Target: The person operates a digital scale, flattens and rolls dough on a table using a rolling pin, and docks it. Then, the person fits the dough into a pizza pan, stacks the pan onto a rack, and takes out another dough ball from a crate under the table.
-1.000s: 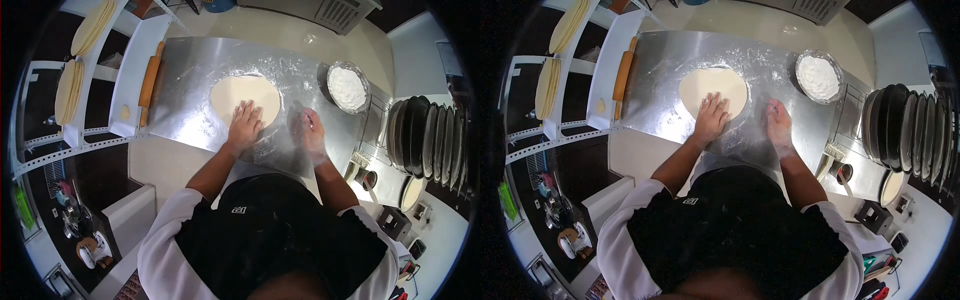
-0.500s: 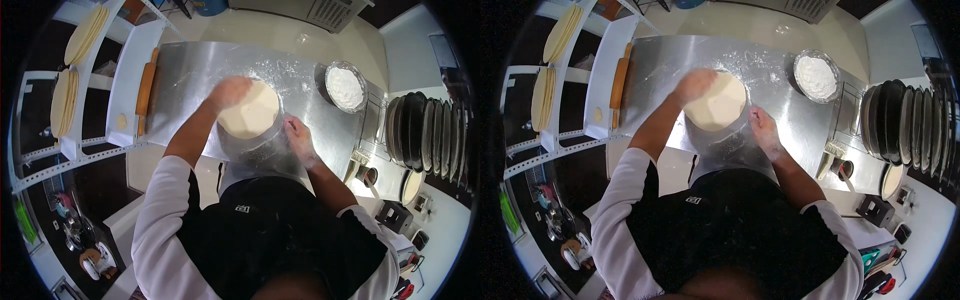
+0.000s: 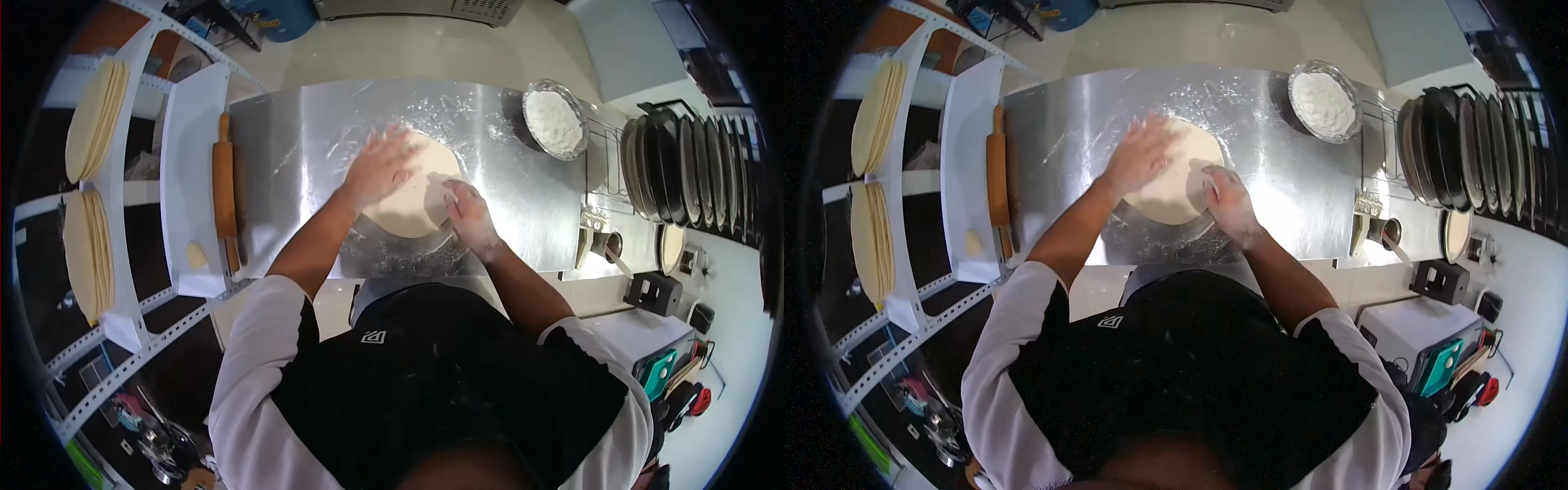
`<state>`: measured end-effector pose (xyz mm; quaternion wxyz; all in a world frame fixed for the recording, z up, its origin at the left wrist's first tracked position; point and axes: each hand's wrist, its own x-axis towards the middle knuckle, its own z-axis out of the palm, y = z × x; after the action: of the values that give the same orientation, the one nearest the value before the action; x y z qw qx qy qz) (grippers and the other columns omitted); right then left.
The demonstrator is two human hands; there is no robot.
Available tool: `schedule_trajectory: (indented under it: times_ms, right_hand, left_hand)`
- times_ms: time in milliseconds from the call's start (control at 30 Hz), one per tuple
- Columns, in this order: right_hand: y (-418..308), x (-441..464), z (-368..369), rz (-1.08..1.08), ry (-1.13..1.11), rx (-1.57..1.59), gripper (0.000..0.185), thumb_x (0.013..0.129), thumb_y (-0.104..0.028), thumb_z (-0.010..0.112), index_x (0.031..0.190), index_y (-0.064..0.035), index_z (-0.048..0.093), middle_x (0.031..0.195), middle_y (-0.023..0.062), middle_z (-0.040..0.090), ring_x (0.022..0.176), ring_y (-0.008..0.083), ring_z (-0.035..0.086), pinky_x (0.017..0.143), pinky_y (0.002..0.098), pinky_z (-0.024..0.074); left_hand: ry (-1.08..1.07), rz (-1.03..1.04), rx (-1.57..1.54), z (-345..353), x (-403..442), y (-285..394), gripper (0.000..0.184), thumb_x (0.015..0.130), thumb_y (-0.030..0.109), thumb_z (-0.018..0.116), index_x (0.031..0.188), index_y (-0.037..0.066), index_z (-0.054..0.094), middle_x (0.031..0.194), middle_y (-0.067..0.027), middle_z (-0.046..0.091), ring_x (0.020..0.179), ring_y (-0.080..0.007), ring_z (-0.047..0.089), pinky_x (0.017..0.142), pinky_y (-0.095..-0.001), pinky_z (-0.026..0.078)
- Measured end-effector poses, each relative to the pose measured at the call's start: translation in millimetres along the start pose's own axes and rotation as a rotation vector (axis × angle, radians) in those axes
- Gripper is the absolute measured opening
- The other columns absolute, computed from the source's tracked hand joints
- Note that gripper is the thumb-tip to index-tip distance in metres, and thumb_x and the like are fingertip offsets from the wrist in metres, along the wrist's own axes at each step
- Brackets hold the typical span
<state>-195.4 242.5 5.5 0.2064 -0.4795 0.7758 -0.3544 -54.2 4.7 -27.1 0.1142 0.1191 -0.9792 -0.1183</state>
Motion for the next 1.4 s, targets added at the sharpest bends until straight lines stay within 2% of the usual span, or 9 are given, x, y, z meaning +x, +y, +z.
schedule_trajectory:
  times_ms: [233, 333, 467, 733, 900, 967, 1067, 1267, 1400]
  right_hand:
    - [26.0, 53.5, -79.2, 0.286, 0.221, 0.11, 0.028, 0.098, -0.011, 0.064, 0.122, 0.0014, 0.071, 0.103, 0.0126, 0.073, 0.085, 0.021, 0.065, 0.08, 0.0344, 0.0548]
    - [107.5, 107.9, -128.7, 0.041, 0.569, -0.242, 0.028, 0.095, -0.014, 0.059, 0.116, -0.002, 0.075, 0.104, 0.0134, 0.075, 0.085, 0.0308, 0.068, 0.079, 0.0386, 0.0545]
    - [177.0, 141.7, -179.0, 0.362, -0.145, -0.487, 0.027, 0.089, -0.018, 0.058, 0.103, -0.0091, 0.08, 0.099, 0.0122, 0.078, 0.089, 0.0329, 0.071, 0.081, 0.041, 0.0548]
    - [205.5, 127.0, -193.0, 0.337, 0.264, -0.153, 0.018, 0.088, -0.014, 0.066, 0.098, -0.0107, 0.081, 0.092, 0.0058, 0.078, 0.082, 0.0229, 0.072, 0.077, 0.0363, 0.0561]
    - [90.1, 98.2, -147.4, 0.181, 0.279, 0.971, 0.02, 0.086, 0.002, 0.073, 0.105, -0.0015, 0.079, 0.094, 0.0069, 0.078, 0.086, 0.0144, 0.071, 0.077, 0.0246, 0.0568]
    - [26.2, 85.3, -95.3, 0.177, 0.072, 0.405, 0.025, 0.087, 0.002, 0.075, 0.112, 0.0013, 0.075, 0.097, 0.0107, 0.077, 0.085, 0.0142, 0.071, 0.077, 0.0231, 0.0572]
    - [-27.7, 90.9, -61.6, 0.38, 0.152, 0.8, 0.02, 0.088, 0.006, 0.072, 0.108, 0.0033, 0.074, 0.098, 0.0127, 0.076, 0.084, 0.0159, 0.071, 0.076, 0.0246, 0.0588]
    - [-23.7, 98.0, -71.7, 0.299, -0.095, 0.683, 0.017, 0.087, 0.005, 0.074, 0.104, 0.0051, 0.074, 0.096, 0.0125, 0.075, 0.083, 0.017, 0.071, 0.074, 0.0259, 0.0598]
    - [-8.0, 91.6, -69.4, 0.509, -0.581, 0.389, 0.025, 0.085, 0.008, 0.072, 0.109, 0.0049, 0.074, 0.093, 0.0116, 0.075, 0.08, 0.0187, 0.072, 0.077, 0.0264, 0.0612]
  left_hand:
    - [0.138, -0.018, -0.036, -14.7, 25.7, 58.7, 0.051, 0.105, 0.034, 0.057, 0.151, 0.015, 0.053, 0.161, -0.0158, 0.045, 0.151, -0.0388, 0.038, 0.124, -0.0539, 0.029]
    - [0.229, -0.109, -0.169, -21.7, 44.2, 76.2, 0.047, 0.105, 0.029, 0.058, 0.149, 0.013, 0.055, 0.157, -0.0169, 0.049, 0.148, -0.0379, 0.043, 0.122, -0.0517, 0.033]
    - [0.323, -0.324, -0.356, -23.3, 33.9, 89.5, 0.044, 0.104, 0.022, 0.058, 0.146, 0.008, 0.057, 0.151, -0.0184, 0.055, 0.142, -0.0367, 0.05, 0.119, -0.0478, 0.038]
    - [0.528, -0.865, -0.67, -39.9, -59.3, 70.8, 0.035, 0.104, 0.013, 0.057, 0.134, -0.003, 0.063, 0.132, -0.0204, 0.069, 0.119, -0.0325, 0.066, 0.103, -0.038, 0.051]
    - [0.552, -0.836, -0.66, -49.0, -94.8, 56.3, 0.032, 0.104, 0.014, 0.056, 0.131, -0.003, 0.065, 0.126, -0.019, 0.072, 0.115, -0.0315, 0.068, 0.099, -0.0363, 0.053]
    - [0.559, -0.836, -0.684, -51.2, -99.7, 47.6, 0.032, 0.104, 0.014, 0.056, 0.131, -0.003, 0.065, 0.125, -0.0184, 0.072, 0.114, -0.0314, 0.069, 0.099, -0.0362, 0.053]
    - [0.539, -0.842, -0.742, -52.4, -110.4, 32.0, 0.032, 0.105, 0.014, 0.056, 0.13, -0.002, 0.065, 0.123, -0.0165, 0.074, 0.111, -0.0308, 0.07, 0.098, -0.0356, 0.053]
    - [0.453, -0.805, -0.744, -56.2, -138.6, -11.4, 0.03, 0.104, 0.013, 0.057, 0.128, -0.001, 0.066, 0.123, -0.0144, 0.074, 0.109, -0.0296, 0.071, 0.095, -0.0353, 0.054]
    - [0.379, -0.783, -0.787, -62.7, -145.7, -23.8, 0.029, 0.103, 0.013, 0.058, 0.127, 0.0, 0.068, 0.121, -0.0138, 0.075, 0.106, -0.0293, 0.071, 0.093, -0.0356, 0.055]
